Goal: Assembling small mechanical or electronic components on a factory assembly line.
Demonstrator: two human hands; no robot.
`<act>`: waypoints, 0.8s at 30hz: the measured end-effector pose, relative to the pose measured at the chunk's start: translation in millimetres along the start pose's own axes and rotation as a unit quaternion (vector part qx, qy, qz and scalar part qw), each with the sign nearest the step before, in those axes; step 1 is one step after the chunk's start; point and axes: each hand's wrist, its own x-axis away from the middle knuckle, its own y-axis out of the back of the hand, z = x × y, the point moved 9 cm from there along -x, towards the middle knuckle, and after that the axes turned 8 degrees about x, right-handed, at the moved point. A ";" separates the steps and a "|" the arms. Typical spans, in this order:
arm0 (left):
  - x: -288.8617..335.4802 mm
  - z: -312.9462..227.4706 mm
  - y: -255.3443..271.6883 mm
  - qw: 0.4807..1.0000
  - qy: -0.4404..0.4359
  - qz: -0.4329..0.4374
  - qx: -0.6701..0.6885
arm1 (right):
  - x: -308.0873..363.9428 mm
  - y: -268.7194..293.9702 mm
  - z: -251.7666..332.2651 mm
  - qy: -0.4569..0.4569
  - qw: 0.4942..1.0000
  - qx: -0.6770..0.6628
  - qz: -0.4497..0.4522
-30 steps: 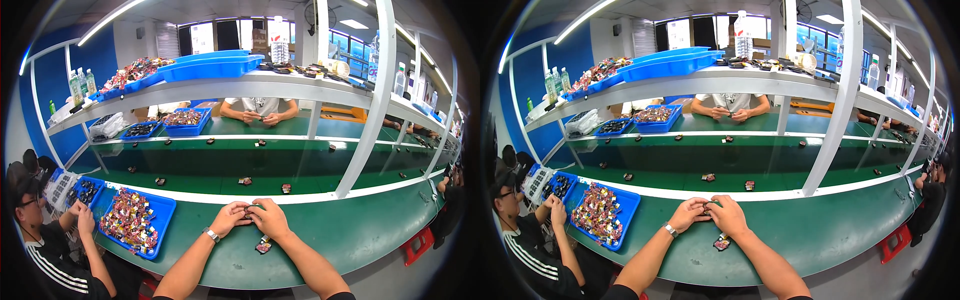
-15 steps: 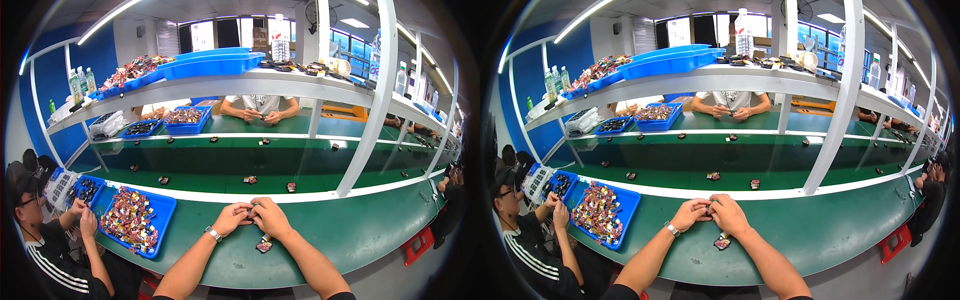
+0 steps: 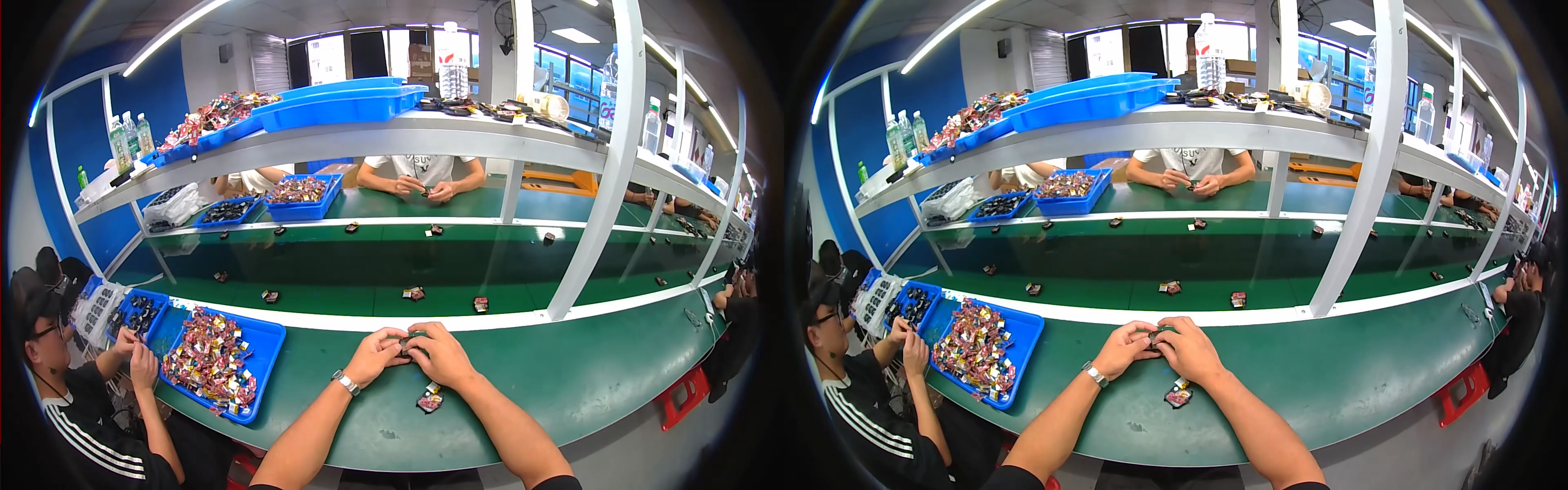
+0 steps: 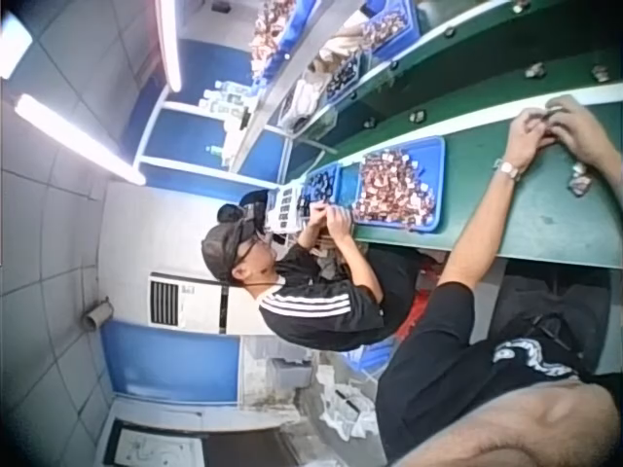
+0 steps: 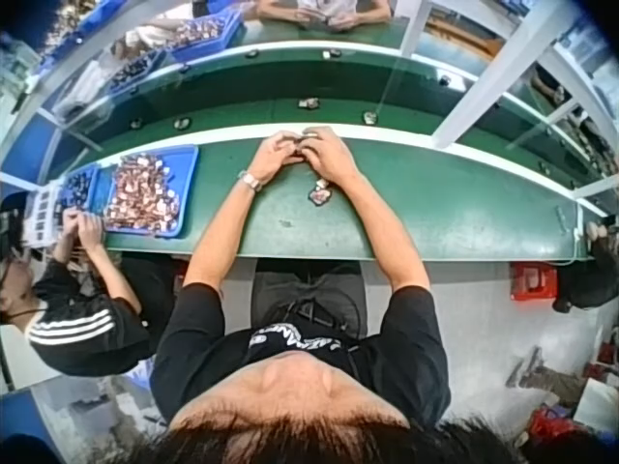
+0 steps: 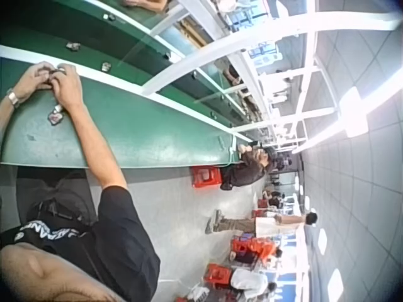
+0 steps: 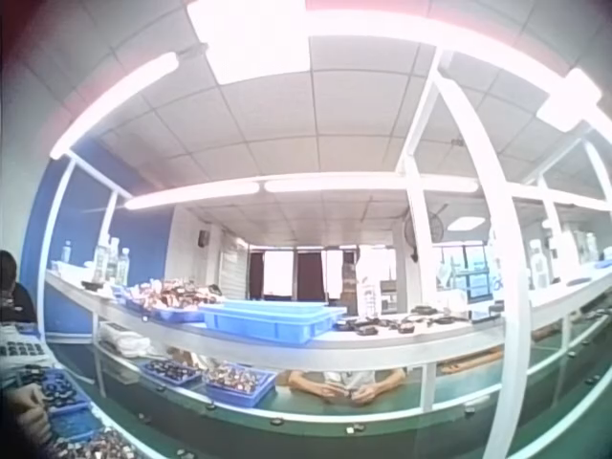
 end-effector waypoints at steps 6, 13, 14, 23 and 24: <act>2.2 -2.9 -4.2 0.998 -0.021 0.062 0.000 | 0.1 -1.2 -3.7 -0.043 0.999 -0.027 0.004; 1.4 0.5 -3.1 0.999 0.014 0.035 -0.004 | 2.5 -4.9 -8.3 -0.048 0.997 -0.051 0.028; 1.4 0.4 -3.6 0.999 0.015 0.036 -0.005 | 3.0 -5.8 -7.1 -0.039 0.996 -0.065 0.037; 0.8 1.4 -2.3 0.999 0.013 0.034 0.000 | 4.5 -4.7 -6.9 -0.049 0.997 -0.055 0.013; 0.8 1.4 -2.0 0.999 0.013 0.033 0.005 | 4.6 -5.4 -6.3 -0.049 0.997 -0.054 0.012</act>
